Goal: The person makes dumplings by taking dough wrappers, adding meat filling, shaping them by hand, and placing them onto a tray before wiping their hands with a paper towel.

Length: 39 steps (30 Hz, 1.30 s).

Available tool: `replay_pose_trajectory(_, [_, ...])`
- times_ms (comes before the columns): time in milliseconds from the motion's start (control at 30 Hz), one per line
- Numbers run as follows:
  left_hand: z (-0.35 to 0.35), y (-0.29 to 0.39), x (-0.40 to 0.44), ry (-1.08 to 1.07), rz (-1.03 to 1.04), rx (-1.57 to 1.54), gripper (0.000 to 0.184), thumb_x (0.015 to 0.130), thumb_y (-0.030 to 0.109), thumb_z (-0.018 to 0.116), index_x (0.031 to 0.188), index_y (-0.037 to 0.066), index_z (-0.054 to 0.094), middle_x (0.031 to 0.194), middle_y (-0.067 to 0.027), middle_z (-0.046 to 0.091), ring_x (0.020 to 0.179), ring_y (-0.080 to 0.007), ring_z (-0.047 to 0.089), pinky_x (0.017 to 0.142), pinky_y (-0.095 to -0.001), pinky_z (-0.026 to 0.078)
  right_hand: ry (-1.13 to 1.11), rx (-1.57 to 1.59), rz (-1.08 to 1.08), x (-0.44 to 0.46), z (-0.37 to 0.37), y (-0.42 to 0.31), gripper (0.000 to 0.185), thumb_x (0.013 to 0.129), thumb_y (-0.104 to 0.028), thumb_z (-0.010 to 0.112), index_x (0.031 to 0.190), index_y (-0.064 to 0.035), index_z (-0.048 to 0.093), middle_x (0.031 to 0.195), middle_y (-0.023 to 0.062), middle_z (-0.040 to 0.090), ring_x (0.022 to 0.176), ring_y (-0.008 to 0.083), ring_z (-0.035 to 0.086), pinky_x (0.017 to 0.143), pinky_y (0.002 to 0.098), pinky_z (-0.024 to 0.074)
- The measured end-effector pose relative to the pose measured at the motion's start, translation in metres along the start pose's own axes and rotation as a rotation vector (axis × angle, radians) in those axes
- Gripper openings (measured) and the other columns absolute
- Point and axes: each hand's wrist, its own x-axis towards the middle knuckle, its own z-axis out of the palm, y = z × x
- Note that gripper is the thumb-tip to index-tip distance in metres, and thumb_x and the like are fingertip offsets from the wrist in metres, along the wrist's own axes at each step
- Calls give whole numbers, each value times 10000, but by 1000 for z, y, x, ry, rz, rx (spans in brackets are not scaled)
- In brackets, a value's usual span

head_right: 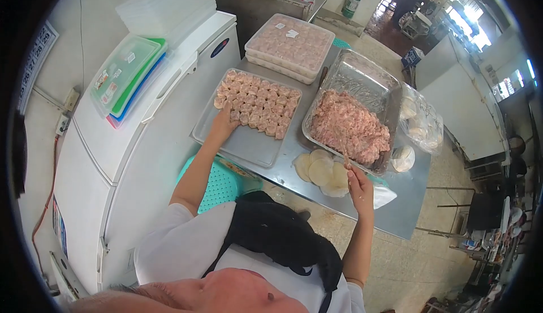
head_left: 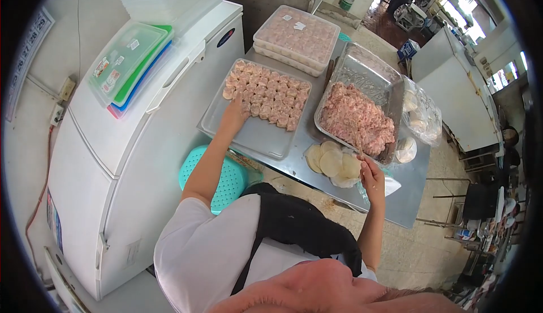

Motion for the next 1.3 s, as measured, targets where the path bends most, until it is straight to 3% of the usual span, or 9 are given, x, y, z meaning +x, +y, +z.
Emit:
replay_pose_trajectory(133, [2, -4, 5, -71, 39, 77, 753, 766, 165, 709, 1393, -7, 329, 1259, -276, 510, 1132, -420, 528, 937, -446, 453, -11, -343, -336, 20, -17, 14, 311, 982, -275, 502, 1097, -21, 639, 726, 85, 609, 619, 231, 584, 561, 344, 423])
replay_pose_trajectory(167, [1, -4, 6, -76, 74, 45, 750, 769, 168, 705, 1395, -7, 329, 1269, -274, 506, 1141, -420, 522, 944, -447, 450, 9, -481, -311, 23, -27, 9, 297, 981, -284, 469, 984, -39, 638, 786, 168, 637, 707, 376, 629, 601, 442, 454])
replay_pose_trajectory(300, [-22, 27, -6, -176, 60, 41, 718, 779, 192, 697, 1390, 19, 363, 1300, -270, 493, 1180, -415, 500, 984, -447, 428, 73, -1161, -333, 73, -99, 21, 273, 929, -291, 505, 825, -71, 628, 775, 185, 648, 761, 390, 626, 641, 500, 476])
replay_pose_trajectory(467, [-20, 101, -41, -148, 207, 85, 569, 810, 193, 667, 1336, 88, 478, 1310, -243, 507, 1206, -400, 489, 1033, -435, 392, 223, -1373, -401, 129, -147, 19, 374, 935, -338, 492, 746, -63, 660, 769, 180, 659, 705, 368, 642, 618, 481, 497])
replay_pose_trajectory(600, [21, 215, -69, -371, 351, -253, 431, 845, 153, 621, 1256, 50, 544, 1273, -200, 546, 1192, -372, 504, 1035, -421, 392, 110, -1445, -445, 152, -122, 48, 340, 924, -312, 501, 737, -76, 658, 755, 144, 672, 696, 319, 666, 577, 445, 516])
replay_pose_trajectory(767, [134, 259, -98, -418, 614, -367, 343, 797, 135, 651, 1124, 39, 616, 1093, -170, 598, 1070, -351, 547, 938, -436, 429, 29, -1324, -617, 121, -119, 52, 257, 895, -261, 529, 743, -84, 637, 712, 113, 664, 641, 296, 665, 536, 426, 523])
replay_pose_trajectory(867, [158, 273, -103, -465, 596, -200, 365, 777, 199, 684, 1103, 45, 625, 1092, -163, 585, 1047, -332, 546, 921, -424, 431, 53, -1235, -687, 107, -121, 67, 302, 912, -305, 526, 730, -84, 622, 692, 97, 656, 628, 288, 661, 516, 413, 518])
replay_pose_trajectory(967, [160, 284, -108, -276, 645, -106, 294, 749, 182, 701, 1006, 49, 650, 1017, -137, 602, 957, -331, 554, 854, -407, 447, -42, -1183, -722, 97, -126, 74, 280, 904, -329, 555, 755, -108, 639, 712, 87, 651, 665, 267, 662, 527, 407, 517])
replay_pose_trajectory(1300, [156, 278, -101, -343, 437, -396, 234, 851, 210, 644, 966, 8, 676, 935, -129, 628, 898, -304, 600, 815, -396, 472, 137, -1034, -1018, 148, -139, 23, 177, 856, -284, 621, 826, -113, 657, 813, 83, 639, 774, 262, 644, 629, 385, 521])
